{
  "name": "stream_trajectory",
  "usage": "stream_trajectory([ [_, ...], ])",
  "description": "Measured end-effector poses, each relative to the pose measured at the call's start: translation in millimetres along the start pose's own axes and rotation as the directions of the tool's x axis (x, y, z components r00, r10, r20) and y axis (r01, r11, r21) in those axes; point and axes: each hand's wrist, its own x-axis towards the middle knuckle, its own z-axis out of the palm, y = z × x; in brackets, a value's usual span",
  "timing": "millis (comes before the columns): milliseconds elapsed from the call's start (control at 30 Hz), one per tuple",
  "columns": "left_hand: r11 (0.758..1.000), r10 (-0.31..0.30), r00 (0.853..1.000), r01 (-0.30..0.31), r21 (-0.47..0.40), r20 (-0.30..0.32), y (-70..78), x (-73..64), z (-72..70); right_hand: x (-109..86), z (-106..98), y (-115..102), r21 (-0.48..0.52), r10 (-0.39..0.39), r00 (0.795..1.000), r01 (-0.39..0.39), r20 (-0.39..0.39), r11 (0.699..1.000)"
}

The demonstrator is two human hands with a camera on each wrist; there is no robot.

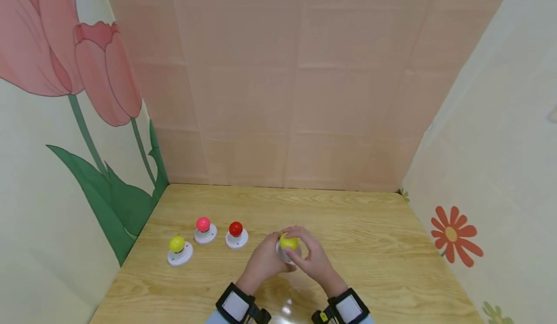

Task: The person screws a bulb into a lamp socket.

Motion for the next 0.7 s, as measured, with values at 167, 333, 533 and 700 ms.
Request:
stream_trajectory([
  [167,1.0,-0.01,1.0,0.01,-0.001,0.016,1.2,-0.6,-0.2,0.7,0.1,-2.4,-0.018,0.057,0.998,-0.057,-0.002,0.998],
  [333,1.0,-0.019,0.999,0.019,0.011,0.031,1.5,0.2,-0.1,1.5,0.4,-3.5,-0.038,0.084,0.996,-0.085,-0.014,0.996],
  [533,1.0,-0.025,0.999,0.025,0.014,0.024,1.6,1.0,0.4,0.7,0.1,-4.9,-0.048,0.112,0.994,-0.112,-0.013,0.992],
  [700,0.999,-0.031,0.999,0.03,0.02,0.014,0.9,1.7,0.7,-1.4,-0.3,-2.8,-0.047,0.095,0.995,-0.096,-0.009,0.994],
])
